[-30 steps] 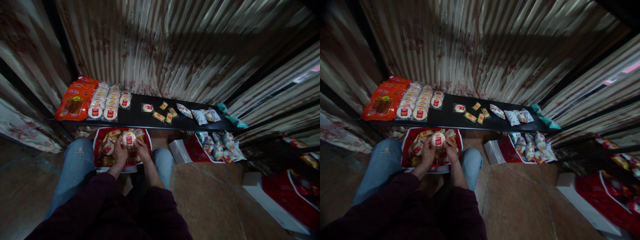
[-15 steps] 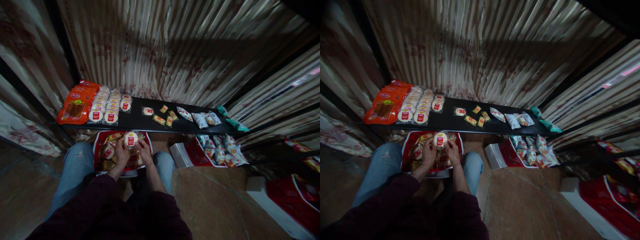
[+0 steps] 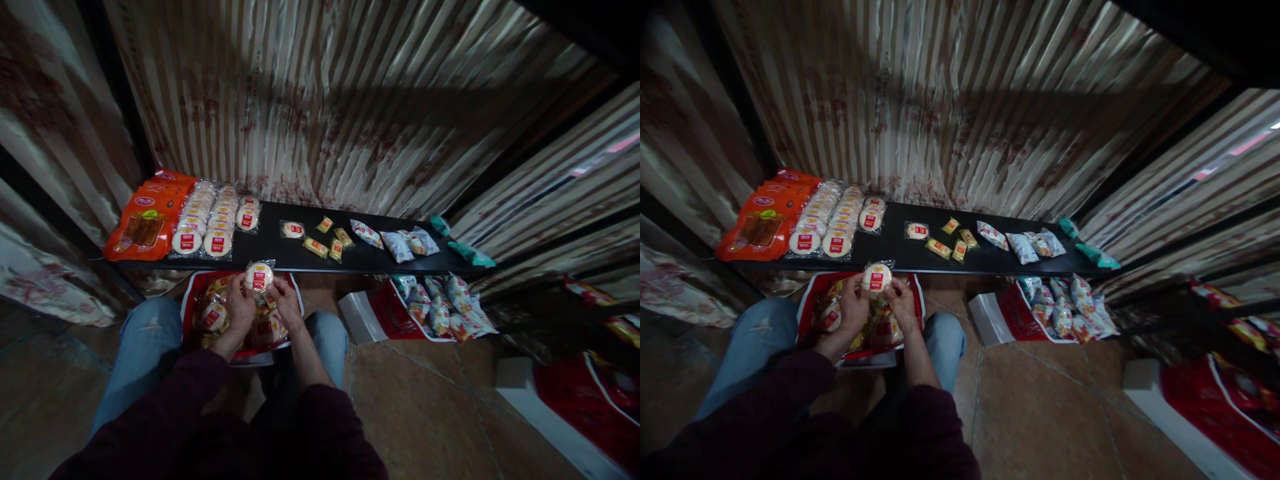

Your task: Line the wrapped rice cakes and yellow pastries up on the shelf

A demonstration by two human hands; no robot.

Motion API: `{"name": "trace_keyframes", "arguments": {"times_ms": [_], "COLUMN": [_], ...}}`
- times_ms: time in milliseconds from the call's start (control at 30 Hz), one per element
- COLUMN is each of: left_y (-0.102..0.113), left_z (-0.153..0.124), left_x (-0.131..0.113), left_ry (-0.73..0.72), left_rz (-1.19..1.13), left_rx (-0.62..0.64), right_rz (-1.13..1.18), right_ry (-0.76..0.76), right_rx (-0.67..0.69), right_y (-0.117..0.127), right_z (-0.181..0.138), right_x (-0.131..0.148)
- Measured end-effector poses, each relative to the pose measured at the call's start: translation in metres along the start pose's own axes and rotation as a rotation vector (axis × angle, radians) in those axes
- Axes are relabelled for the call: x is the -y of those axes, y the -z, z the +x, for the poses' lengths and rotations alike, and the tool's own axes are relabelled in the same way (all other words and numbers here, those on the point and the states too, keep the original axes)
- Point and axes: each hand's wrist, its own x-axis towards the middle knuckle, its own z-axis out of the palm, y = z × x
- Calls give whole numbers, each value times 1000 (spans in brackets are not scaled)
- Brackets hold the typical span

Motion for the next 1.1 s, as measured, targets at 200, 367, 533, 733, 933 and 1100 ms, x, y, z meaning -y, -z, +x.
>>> {"name": "trace_keyframes", "arguments": {"times_ms": [200,367,533,733,933,1100], "left_y": [3,3,0,-1,-4,-6], "left_z": [10,18,24,32,42,50], "left_x": [-8,-12,-14,-18,-21,-24], "left_ry": [-10,-2,9,-29,-82,-161], "left_rz": [16,27,-47,-7,35,57], "left_rx": [-32,-12,-12,-53,-66,-36], "right_rz": [-13,-68,-76,-139,-103,-64], "right_ry": [35,23,41,60,49,32], "right_rx": [28,17,8,-3,-12,-1], "right_y": [-4,-6,-7,-7,-11,-13], "right_z": [7,17,26,37,51,64], "right_x": [10,10,11,21,23,24]}}
